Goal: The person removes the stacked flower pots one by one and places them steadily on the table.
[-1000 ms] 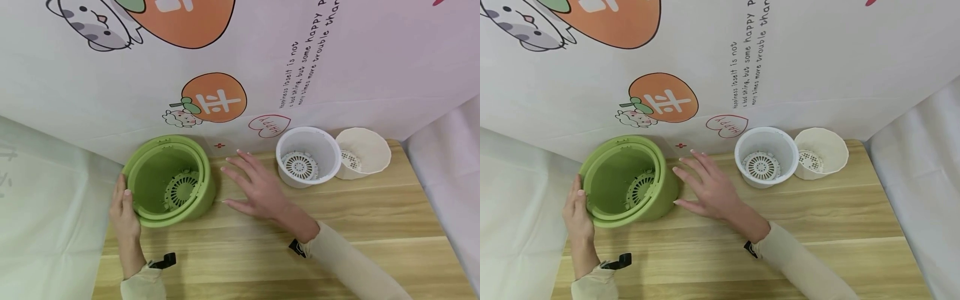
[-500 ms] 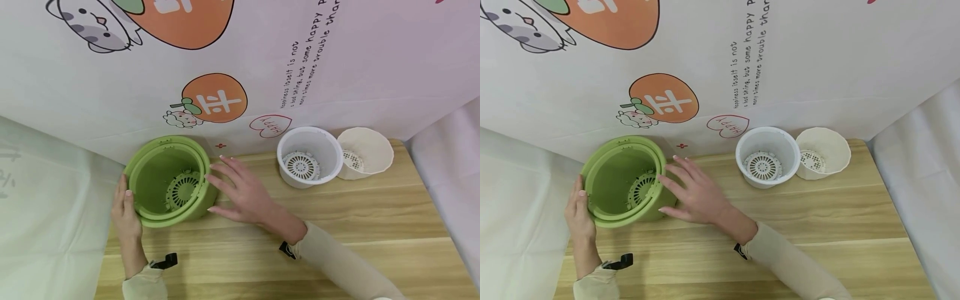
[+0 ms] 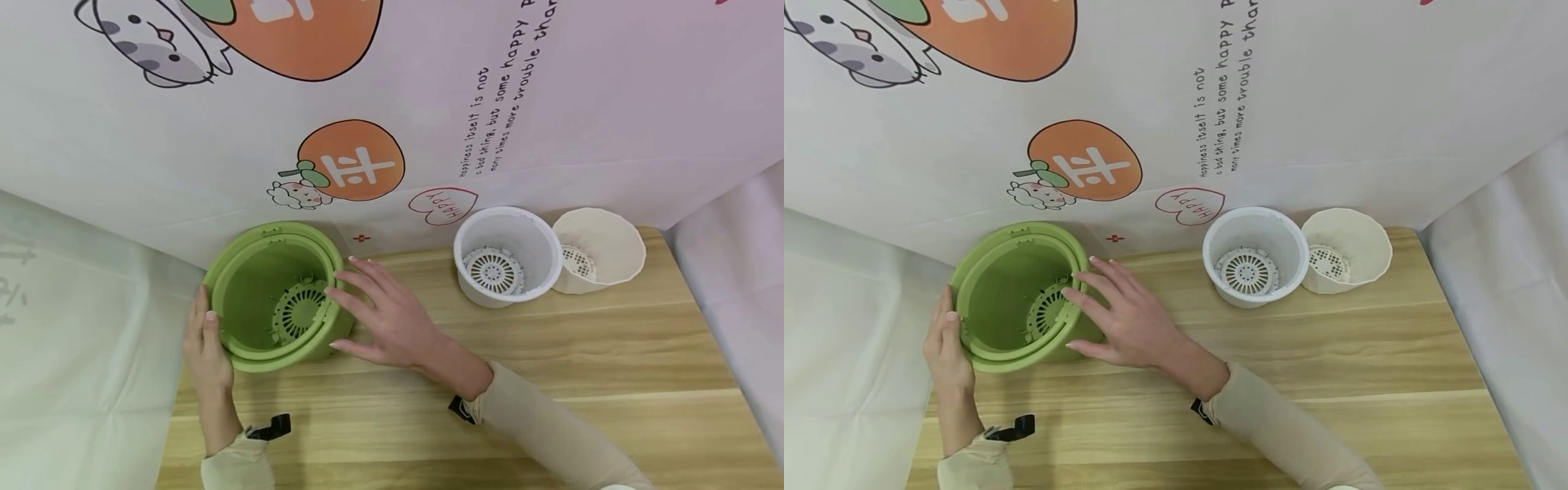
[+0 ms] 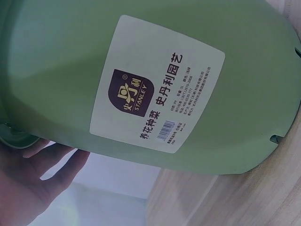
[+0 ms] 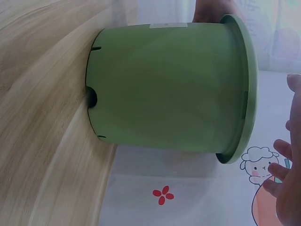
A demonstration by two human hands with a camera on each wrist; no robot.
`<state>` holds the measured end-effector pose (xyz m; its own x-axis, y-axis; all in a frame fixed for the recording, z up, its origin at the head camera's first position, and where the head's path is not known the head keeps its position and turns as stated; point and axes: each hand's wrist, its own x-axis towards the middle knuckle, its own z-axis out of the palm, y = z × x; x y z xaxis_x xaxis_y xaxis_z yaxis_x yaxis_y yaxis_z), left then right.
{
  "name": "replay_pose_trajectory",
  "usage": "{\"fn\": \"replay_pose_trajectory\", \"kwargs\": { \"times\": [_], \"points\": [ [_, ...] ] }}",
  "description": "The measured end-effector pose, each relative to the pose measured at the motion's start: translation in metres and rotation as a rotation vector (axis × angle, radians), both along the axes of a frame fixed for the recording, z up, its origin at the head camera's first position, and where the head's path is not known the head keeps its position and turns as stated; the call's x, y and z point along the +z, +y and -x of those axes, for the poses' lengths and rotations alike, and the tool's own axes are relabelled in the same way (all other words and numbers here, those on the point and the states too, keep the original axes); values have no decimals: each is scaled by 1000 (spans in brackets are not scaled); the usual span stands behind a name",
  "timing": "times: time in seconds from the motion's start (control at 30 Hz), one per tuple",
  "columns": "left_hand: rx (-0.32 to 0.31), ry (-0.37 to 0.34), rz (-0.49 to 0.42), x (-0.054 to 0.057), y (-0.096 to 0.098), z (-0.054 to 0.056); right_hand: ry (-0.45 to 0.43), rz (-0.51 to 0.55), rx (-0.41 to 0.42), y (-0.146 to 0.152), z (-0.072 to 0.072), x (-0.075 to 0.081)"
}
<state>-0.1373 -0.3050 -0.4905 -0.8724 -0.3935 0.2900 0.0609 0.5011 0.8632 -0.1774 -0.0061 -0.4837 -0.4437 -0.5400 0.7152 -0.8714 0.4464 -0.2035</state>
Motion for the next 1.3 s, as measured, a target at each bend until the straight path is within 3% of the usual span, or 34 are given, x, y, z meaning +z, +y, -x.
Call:
{"fn": "replay_pose_trajectory", "kwargs": {
  "times": [0.3, 0.5, 0.57, 0.83, 1.3],
  "points": [
    [2, -13, 3, -1, 0, 0, -2, -6, 1, -8, 2, -4],
    [-2, -4, -14, 20, 17, -4, 0, -17, -4, -10, 1, -4],
    [-3, -1, -18, 22, 19, -5, -3, -21, -6, -11, 1, -3],
    [-7, 8, -40, -4, -2, 2, -8, -52, -14, -14, 1, -3],
    [-11, 24, -20, -2, -2, 1, -12, -58, -1, -21, 3, -7]
  ]
}}
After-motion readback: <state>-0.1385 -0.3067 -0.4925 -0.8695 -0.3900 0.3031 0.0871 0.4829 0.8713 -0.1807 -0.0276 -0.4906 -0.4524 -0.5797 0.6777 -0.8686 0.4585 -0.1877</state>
